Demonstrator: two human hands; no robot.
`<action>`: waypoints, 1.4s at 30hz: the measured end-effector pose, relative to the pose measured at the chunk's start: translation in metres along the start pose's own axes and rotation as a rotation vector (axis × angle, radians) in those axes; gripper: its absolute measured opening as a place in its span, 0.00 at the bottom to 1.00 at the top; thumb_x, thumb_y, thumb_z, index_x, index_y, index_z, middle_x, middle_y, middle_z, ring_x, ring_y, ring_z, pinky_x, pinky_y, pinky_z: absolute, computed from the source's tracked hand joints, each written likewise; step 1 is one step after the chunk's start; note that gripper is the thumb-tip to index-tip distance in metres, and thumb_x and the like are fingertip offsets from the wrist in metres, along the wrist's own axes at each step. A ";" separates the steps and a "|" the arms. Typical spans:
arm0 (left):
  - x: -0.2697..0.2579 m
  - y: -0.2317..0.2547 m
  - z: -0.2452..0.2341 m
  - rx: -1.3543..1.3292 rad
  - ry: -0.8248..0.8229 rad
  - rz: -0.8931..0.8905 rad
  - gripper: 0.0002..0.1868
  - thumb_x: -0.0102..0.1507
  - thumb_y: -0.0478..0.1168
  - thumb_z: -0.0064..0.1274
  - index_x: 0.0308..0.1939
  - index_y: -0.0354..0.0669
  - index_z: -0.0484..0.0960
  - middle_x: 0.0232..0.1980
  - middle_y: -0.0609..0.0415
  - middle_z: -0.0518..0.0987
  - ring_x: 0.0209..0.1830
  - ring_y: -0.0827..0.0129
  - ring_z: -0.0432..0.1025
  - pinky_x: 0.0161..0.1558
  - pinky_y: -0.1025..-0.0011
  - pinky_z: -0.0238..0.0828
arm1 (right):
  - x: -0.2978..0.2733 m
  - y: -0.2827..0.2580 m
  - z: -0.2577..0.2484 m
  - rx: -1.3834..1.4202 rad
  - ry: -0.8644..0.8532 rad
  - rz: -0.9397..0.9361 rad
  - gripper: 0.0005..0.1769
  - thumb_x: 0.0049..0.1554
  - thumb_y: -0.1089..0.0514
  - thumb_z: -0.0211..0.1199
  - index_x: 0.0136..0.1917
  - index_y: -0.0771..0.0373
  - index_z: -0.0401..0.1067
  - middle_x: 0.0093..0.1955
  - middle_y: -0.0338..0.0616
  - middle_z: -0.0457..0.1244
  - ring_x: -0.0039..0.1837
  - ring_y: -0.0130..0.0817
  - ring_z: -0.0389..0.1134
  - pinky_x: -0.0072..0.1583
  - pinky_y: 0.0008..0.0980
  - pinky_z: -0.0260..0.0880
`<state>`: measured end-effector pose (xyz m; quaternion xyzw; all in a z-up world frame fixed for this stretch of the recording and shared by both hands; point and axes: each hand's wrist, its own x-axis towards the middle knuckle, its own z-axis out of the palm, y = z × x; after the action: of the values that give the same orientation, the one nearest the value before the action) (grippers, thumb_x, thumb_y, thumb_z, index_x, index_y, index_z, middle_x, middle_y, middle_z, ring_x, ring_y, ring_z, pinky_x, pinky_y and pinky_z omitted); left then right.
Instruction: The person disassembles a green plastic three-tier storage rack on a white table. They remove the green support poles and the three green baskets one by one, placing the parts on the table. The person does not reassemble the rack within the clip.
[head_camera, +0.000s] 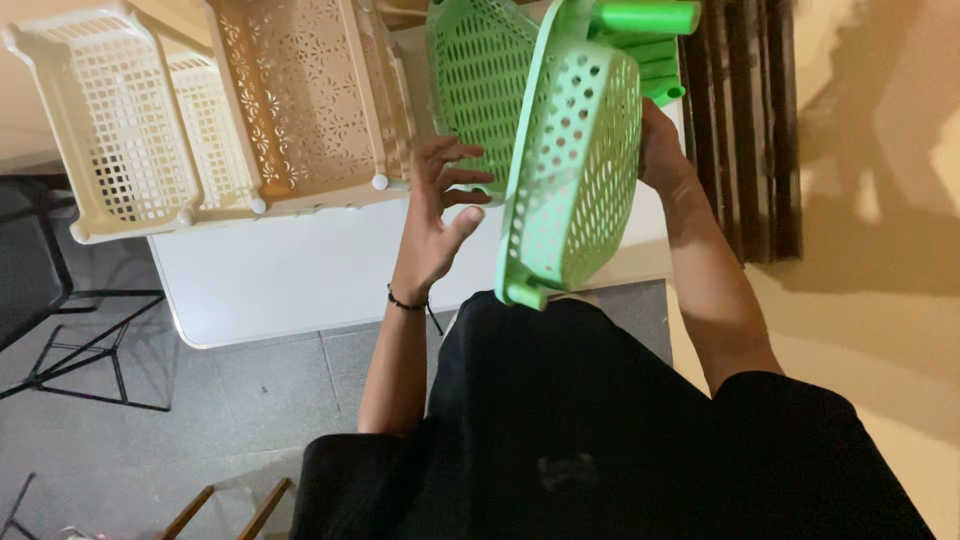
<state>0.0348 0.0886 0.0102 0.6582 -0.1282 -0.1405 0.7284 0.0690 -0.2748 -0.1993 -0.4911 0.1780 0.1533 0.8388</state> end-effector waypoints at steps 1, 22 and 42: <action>0.005 0.009 0.003 0.000 -0.026 -0.022 0.53 0.61 0.62 0.65 0.77 0.41 0.52 0.69 0.44 0.70 0.60 0.58 0.77 0.56 0.62 0.83 | 0.004 -0.001 -0.005 -0.044 -0.077 -0.013 0.27 0.67 0.42 0.51 0.67 0.64 0.70 0.57 0.43 0.67 0.54 0.30 0.69 0.56 0.34 0.72; -0.041 -0.045 0.080 0.331 0.522 0.139 0.48 0.50 0.44 0.77 0.63 0.31 0.60 0.58 0.47 0.65 0.61 0.63 0.65 0.65 0.66 0.67 | -0.094 -0.125 0.149 -0.740 -0.213 -0.603 0.43 0.65 0.21 0.55 0.64 0.65 0.71 0.51 0.38 0.64 0.54 0.27 0.65 0.60 0.27 0.66; -0.024 -0.063 0.065 0.381 0.547 0.266 0.47 0.48 0.43 0.78 0.60 0.33 0.62 0.54 0.47 0.71 0.53 0.65 0.71 0.56 0.68 0.72 | -0.174 -0.106 0.226 -0.643 -0.115 -0.622 0.19 0.61 0.65 0.69 0.63 0.74 0.71 0.49 0.50 0.70 0.45 0.26 0.73 0.45 0.24 0.78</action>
<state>-0.0140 0.0315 -0.0457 0.7730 -0.0370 0.1632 0.6119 -0.0067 -0.1399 0.0628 -0.7476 -0.0818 -0.0314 0.6583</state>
